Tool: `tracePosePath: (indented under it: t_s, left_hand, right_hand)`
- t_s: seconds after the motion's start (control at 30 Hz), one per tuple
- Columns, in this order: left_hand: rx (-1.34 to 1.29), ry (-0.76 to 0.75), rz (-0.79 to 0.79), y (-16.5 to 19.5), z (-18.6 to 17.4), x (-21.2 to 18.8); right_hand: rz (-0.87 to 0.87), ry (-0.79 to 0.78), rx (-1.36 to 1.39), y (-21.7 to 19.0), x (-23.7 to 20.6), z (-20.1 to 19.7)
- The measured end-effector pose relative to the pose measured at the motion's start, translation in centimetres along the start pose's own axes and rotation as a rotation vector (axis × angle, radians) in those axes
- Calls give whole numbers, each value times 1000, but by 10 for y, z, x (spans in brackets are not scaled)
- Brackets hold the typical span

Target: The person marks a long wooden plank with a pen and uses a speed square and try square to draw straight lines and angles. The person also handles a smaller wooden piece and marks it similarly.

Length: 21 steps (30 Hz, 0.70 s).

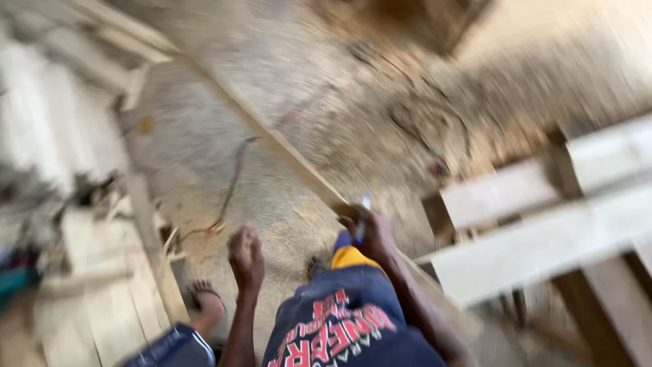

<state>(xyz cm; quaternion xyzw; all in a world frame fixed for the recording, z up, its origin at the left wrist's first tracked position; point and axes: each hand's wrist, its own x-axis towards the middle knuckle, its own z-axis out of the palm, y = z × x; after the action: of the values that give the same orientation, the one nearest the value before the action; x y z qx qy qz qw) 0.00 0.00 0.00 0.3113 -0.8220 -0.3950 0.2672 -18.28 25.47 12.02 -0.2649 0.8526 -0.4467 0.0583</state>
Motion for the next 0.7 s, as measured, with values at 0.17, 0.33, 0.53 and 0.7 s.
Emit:
tracePosePath:
  t_s: [0.17, 0.33, 0.53, 0.7]
  left_hand:
    - [333, -262, 627, 99, 68, 163]
    - [648, -533, 851, 128, 149, 252]
    - [511, -900, 723, 122, 240, 337]
    - [488, -975, 648, 123, 331, 383]
  right_hand:
    - [87, -85, -92, 40, 74, -1]
    - [191, -213, -214, 78, 143, -5]
    - [178, -308, -233, 147, 241, -22]
    - [190, -23, -285, 217, 308, -58]
